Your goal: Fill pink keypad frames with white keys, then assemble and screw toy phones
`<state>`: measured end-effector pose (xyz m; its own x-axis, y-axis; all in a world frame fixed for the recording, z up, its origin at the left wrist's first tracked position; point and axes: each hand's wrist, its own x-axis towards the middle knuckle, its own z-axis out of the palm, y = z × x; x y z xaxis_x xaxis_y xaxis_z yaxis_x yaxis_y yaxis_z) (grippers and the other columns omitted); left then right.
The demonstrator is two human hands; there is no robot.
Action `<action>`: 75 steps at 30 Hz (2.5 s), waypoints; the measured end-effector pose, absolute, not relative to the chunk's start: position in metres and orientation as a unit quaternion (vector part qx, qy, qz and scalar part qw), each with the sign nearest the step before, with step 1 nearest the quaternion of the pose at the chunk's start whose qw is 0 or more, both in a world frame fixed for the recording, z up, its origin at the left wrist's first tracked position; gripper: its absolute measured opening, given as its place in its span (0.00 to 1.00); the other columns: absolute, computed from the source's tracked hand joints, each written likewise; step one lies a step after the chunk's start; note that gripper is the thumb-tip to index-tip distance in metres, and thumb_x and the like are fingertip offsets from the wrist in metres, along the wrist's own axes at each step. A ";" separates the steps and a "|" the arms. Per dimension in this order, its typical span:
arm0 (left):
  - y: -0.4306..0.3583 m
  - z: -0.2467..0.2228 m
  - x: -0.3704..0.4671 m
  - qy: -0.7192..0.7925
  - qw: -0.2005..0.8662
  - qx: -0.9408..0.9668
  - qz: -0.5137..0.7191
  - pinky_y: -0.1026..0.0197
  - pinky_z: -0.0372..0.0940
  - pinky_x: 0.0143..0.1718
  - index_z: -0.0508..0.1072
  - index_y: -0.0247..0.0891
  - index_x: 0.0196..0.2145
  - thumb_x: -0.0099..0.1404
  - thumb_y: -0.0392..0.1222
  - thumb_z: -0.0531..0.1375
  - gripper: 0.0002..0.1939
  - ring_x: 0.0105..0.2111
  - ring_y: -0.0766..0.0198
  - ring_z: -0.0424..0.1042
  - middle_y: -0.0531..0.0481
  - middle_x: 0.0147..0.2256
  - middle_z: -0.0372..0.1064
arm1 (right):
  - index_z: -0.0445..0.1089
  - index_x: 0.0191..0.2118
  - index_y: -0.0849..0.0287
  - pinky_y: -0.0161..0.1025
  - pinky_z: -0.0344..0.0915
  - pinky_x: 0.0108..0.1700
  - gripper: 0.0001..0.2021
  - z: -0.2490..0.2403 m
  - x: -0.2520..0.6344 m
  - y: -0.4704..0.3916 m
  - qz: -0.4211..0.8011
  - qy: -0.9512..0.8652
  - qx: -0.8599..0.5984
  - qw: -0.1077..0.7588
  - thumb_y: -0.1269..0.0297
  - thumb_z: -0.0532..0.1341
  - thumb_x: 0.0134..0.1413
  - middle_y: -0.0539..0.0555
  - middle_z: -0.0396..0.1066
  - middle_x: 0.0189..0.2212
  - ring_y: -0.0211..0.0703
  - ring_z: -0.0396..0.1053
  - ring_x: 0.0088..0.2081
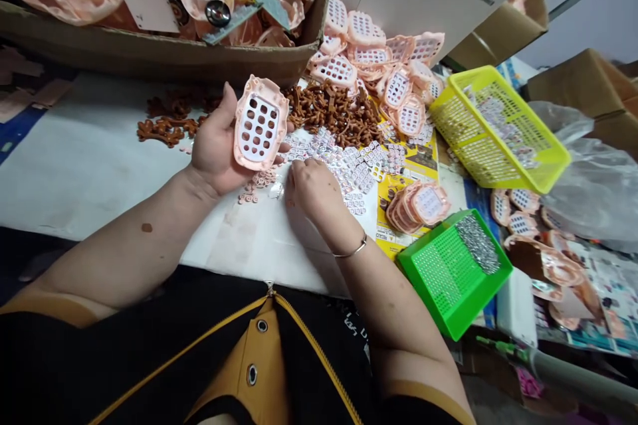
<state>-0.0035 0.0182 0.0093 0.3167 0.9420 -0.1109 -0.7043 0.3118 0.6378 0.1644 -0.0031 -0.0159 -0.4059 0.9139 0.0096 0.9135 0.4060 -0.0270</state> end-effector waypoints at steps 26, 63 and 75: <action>0.002 -0.001 0.007 0.262 0.819 0.248 0.446 0.41 0.66 0.59 0.65 0.39 0.62 0.71 0.54 0.51 0.28 0.63 0.43 0.66 0.43 0.52 0.75 | 0.76 0.37 0.52 0.45 0.72 0.44 0.05 -0.005 0.176 -0.041 0.079 -0.812 -0.382 0.433 0.68 0.63 0.62 0.50 0.80 0.35 0.41 0.75 0.38; 0.000 -0.009 0.001 0.233 0.821 0.283 0.438 0.43 0.69 0.55 0.71 0.41 0.57 0.64 0.60 0.59 0.29 0.58 0.42 0.72 0.40 0.50 0.77 | 0.64 0.63 0.61 0.51 0.63 0.56 0.28 -0.009 0.180 -0.060 -0.096 -0.884 -0.362 0.282 0.47 0.52 0.68 0.64 0.73 0.50 0.53 0.67 0.53; -0.003 -0.002 0.000 0.163 0.808 0.335 0.457 0.42 0.72 0.49 0.75 0.41 0.51 0.64 0.61 0.58 0.26 0.55 0.40 0.73 0.41 0.51 0.77 | 0.62 0.66 0.56 0.57 0.65 0.60 0.26 -0.004 0.219 -0.073 0.015 -0.839 -0.442 0.319 0.51 0.54 0.67 0.63 0.71 0.59 0.55 0.66 0.62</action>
<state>0.0002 -0.0029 -0.0023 0.5295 0.8472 0.0429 -0.6286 0.3579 0.6905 0.2186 -0.0735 -0.0042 -0.4067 0.7503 0.5212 0.7313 0.6093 -0.3064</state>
